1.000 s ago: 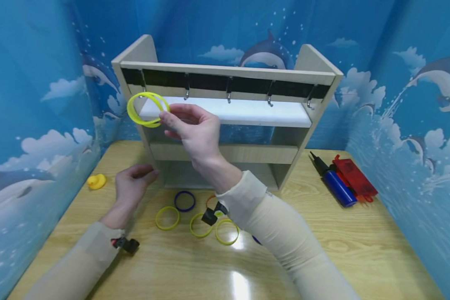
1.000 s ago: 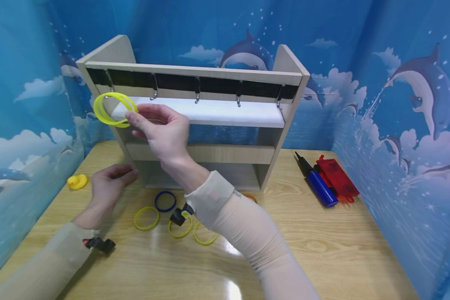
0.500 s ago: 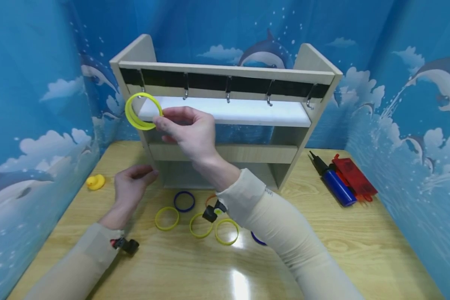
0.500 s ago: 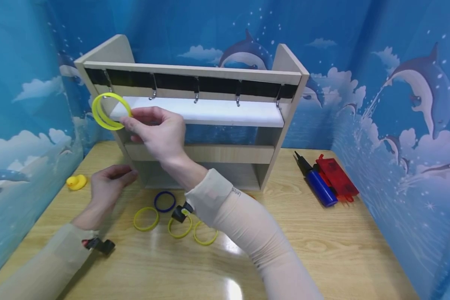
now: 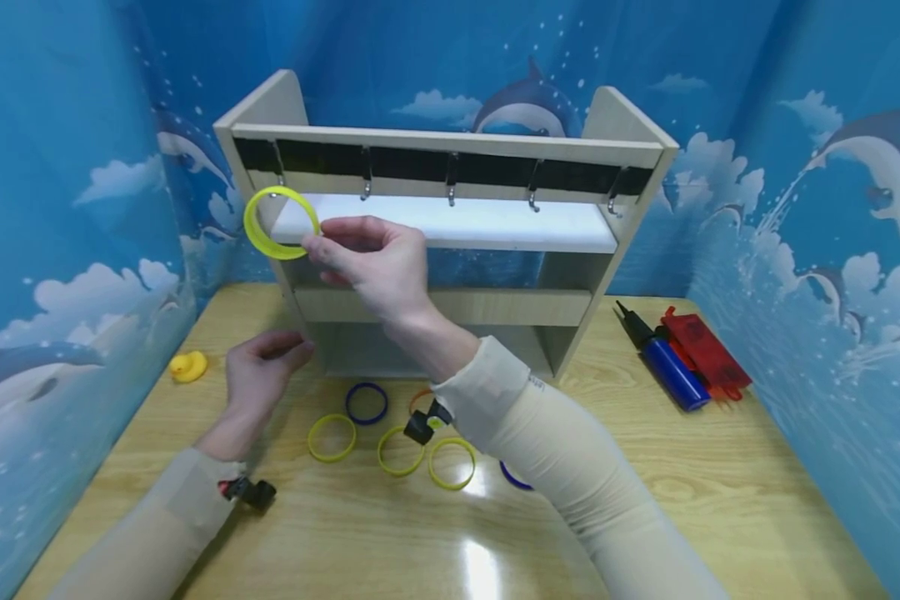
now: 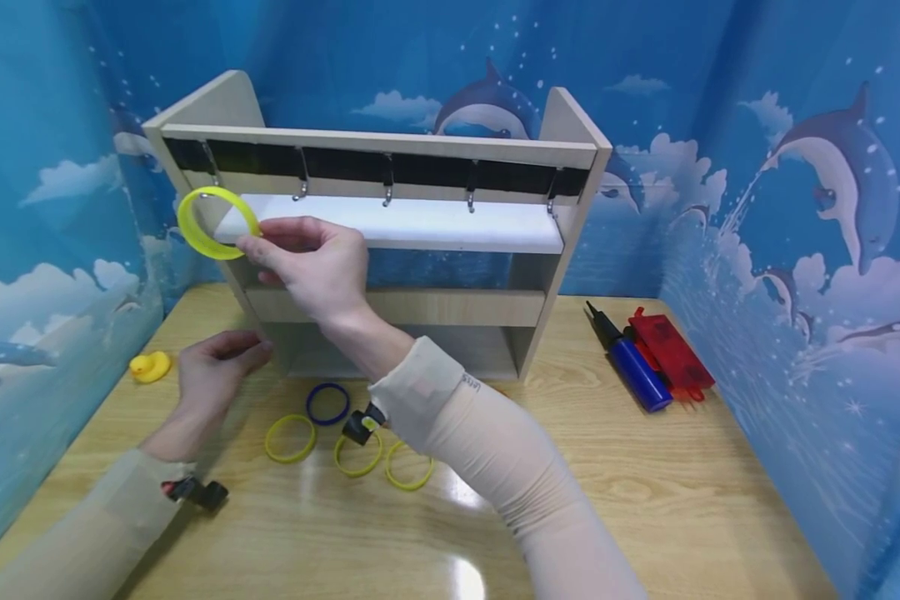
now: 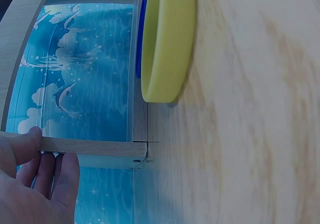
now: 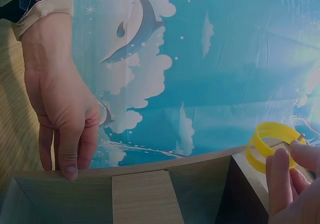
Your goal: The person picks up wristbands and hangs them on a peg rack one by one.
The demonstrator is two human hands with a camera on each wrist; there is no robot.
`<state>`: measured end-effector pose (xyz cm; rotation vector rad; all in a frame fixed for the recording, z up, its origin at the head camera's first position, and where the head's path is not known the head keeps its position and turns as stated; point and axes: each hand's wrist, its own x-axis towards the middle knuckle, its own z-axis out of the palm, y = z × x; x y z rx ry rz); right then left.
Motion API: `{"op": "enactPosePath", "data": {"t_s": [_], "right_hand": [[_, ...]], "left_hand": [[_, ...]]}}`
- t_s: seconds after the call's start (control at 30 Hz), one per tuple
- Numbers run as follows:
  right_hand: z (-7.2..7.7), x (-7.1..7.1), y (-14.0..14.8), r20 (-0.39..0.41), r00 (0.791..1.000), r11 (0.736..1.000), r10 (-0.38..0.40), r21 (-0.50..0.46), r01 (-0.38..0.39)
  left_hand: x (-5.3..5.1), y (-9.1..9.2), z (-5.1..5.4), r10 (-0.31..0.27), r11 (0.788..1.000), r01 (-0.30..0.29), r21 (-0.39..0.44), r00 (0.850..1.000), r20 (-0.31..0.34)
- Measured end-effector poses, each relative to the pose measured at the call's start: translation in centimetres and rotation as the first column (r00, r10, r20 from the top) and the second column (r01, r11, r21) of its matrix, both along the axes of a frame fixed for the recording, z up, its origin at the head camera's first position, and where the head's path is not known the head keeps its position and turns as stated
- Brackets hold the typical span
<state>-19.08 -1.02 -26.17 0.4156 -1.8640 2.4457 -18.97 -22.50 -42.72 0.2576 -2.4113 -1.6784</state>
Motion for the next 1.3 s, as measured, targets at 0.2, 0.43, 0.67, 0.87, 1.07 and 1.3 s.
{"op": "enactPosePath", "data": {"t_s": [0.2,0.43,0.67,0.87,1.07,1.3], "right_hand": [[-0.2,0.0,0.4,0.004,1.0,1.0,0.016,0.014,-0.016],[-0.8,1.3,2.9,-0.038,0.998,0.998,0.058,0.038,-0.056],[-3.1,2.8,8.3,-0.043,0.986,0.983,0.159,0.101,-0.154],[-6.1,3.7,15.4,-0.022,0.975,0.883,0.22,0.429,-0.189],[-10.1,4.2,22.0,0.049,0.982,0.737,0.182,0.654,-0.17],[-15.2,4.7,27.1,0.225,0.974,0.693,0.008,0.701,-0.167]], "left_hand": [[-0.2,-0.1,-0.2,0.007,1.0,-0.007,-0.009,1.0,-0.001],[-0.1,0.0,-0.5,0.001,1.0,-0.001,-0.007,1.0,-0.029],[0.0,-0.1,-0.5,0.005,1.0,-0.004,0.008,0.999,-0.043],[-0.1,-0.2,-0.5,-0.001,1.0,0.0,-0.006,0.999,-0.041],[-0.2,-0.2,-0.5,0.005,1.0,-0.005,0.006,0.999,-0.051],[-0.1,-0.2,-0.6,0.005,1.0,-0.005,0.002,0.999,-0.052]]}}
